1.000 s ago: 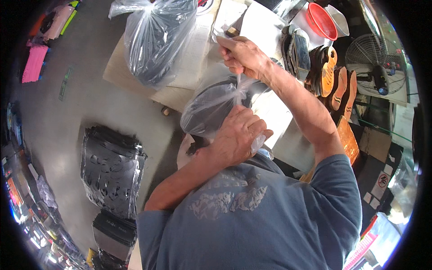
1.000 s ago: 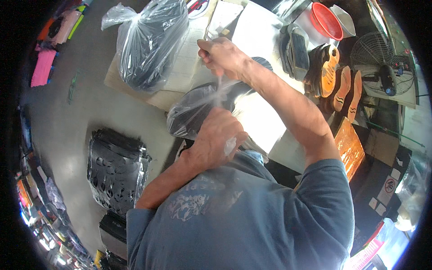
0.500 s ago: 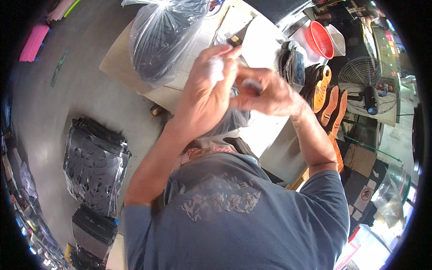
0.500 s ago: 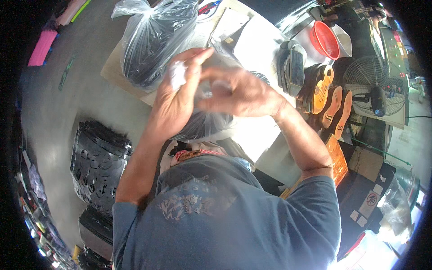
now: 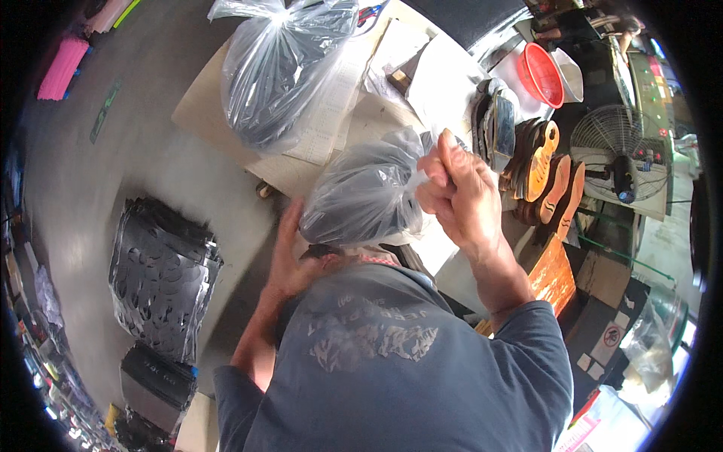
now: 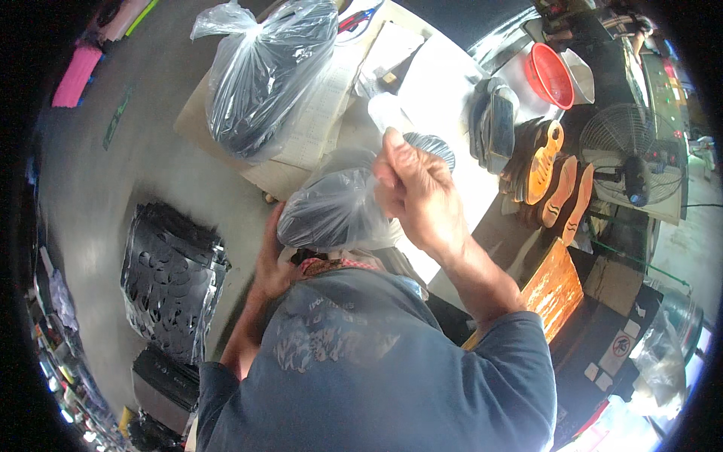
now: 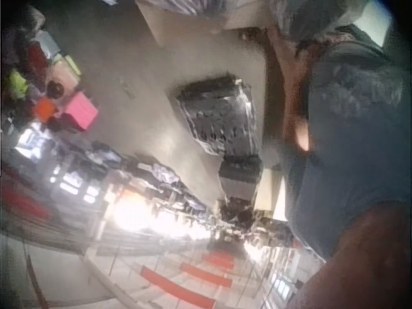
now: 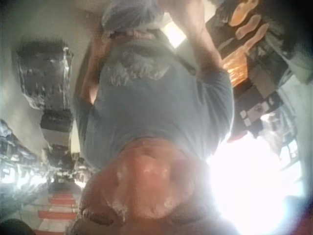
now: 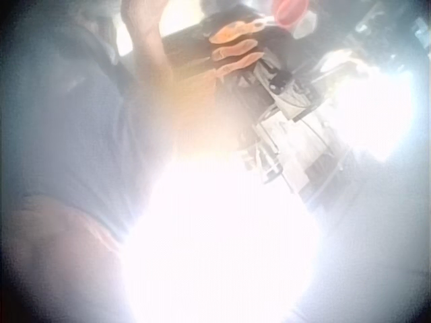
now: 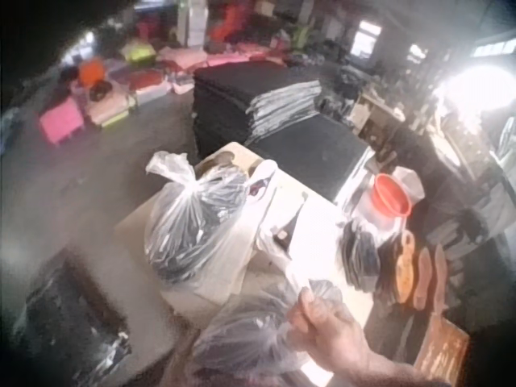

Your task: The person uses a green-handled tool to scrape a black shoe sole, then retrieves a plastic bag from under the table. They place the sole into the bag, tie it shut, and set it under the table. Finally, they arrange several shoe sole molds on the workbench.

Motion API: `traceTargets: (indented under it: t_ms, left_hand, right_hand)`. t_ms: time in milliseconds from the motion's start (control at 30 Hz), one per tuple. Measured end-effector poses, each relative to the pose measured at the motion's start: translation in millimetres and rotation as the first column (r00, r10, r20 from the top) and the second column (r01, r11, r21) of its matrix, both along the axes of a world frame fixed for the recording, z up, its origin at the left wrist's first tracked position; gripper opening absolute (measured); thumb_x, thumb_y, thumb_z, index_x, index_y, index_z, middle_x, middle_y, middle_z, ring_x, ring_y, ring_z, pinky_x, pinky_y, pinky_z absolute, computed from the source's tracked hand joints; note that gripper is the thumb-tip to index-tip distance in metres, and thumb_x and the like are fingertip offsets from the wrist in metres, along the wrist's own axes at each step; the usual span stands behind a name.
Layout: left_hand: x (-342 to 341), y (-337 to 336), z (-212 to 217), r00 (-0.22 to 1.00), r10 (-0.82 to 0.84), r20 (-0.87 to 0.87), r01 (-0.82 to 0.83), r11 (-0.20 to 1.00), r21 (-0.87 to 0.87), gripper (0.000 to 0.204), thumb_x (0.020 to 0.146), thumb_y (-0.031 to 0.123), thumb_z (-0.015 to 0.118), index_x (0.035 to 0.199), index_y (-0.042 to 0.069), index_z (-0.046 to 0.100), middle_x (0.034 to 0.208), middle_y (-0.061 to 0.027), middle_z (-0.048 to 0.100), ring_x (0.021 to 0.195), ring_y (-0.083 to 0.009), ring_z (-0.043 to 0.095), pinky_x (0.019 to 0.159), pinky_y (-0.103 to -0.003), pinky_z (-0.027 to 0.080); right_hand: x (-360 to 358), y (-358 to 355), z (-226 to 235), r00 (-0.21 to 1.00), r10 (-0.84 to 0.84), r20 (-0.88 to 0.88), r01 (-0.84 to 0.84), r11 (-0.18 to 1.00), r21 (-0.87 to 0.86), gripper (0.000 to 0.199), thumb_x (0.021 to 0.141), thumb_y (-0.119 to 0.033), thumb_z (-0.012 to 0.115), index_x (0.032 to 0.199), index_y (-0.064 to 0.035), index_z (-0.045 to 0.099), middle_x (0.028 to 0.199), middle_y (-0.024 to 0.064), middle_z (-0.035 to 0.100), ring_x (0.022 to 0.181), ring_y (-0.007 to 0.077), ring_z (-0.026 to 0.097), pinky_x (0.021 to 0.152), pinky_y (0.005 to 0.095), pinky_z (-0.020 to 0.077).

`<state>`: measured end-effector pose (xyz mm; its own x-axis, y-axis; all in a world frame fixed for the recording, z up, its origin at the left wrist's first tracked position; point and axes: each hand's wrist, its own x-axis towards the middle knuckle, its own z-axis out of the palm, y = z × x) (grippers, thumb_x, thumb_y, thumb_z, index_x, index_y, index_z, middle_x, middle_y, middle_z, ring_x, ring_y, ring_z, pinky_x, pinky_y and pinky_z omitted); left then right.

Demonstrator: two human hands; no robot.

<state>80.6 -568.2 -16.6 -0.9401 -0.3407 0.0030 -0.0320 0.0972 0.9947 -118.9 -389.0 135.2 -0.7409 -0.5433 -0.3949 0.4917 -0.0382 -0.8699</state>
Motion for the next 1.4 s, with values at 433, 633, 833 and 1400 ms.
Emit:
traceTargets:
  t_ms: [433, 633, 833, 1400]
  left_hand:
    - [-82.6, -9.3, -37.5, 0.954, 0.297, -0.049, -0.292, 0.953, 0.084, 0.061, 0.098, 0.010, 0.061, 0.154, -0.001, 0.039, 0.153, -0.0223, 0.048, 0.142, -0.0320, 0.046, 0.119, -0.040, 0.034]
    - [-90.5, 45.0, -113.2, 0.935, -0.102, 0.340, -0.073, 0.883, 0.465, 0.059, 0.110, 0.041, 0.046, 0.153, 0.001, 0.042, 0.148, -0.0102, 0.053, 0.132, -0.0241, 0.052, 0.111, -0.037, 0.042]
    - [-137.8, 56.9, -110.8, 0.898, -0.389, 0.207, 0.102, 0.642, 0.760, 0.059, 0.110, 0.040, 0.047, 0.152, 0.000, 0.044, 0.148, -0.0105, 0.053, 0.132, -0.0240, 0.053, 0.111, -0.038, 0.042]
    - [-103.8, -14.5, -118.9, 0.945, 0.177, 0.274, -0.293, 0.828, 0.478, 0.051, 0.109, 0.038, 0.049, 0.141, -0.001, 0.057, 0.137, -0.0112, 0.063, 0.122, -0.0196, 0.060, 0.102, -0.036, 0.048]
  right_hand:
    - [-5.8, 4.0, 58.7, 0.945, -0.266, -0.189, 0.229, 0.953, -0.196, 0.048, 0.112, -0.040, 0.044, 0.073, -0.0109, 0.046, 0.060, -0.0033, 0.033, 0.041, 0.0059, 0.021, 0.042, 0.0260, 0.0210]
    - [-17.5, -10.9, 80.6, 0.863, -0.460, -0.210, 0.430, 0.886, -0.171, 0.049, 0.112, -0.043, 0.041, 0.074, -0.0127, 0.045, 0.062, -0.0059, 0.033, 0.039, 0.0051, 0.022, 0.037, 0.0231, 0.0217]
    - [-31.1, -36.0, 76.0, 0.902, -0.369, -0.222, 0.310, 0.915, -0.260, 0.048, 0.111, -0.043, 0.045, 0.074, -0.0124, 0.046, 0.062, -0.0056, 0.032, 0.042, 0.0058, 0.021, 0.041, 0.0256, 0.0196]
    - [-93.6, -57.4, -3.4, 0.925, -0.188, -0.330, 0.027, 0.900, -0.436, 0.047, 0.111, -0.042, 0.043, 0.076, -0.0118, 0.047, 0.063, -0.0039, 0.035, 0.049, 0.0084, 0.025, 0.048, 0.0283, 0.0219]
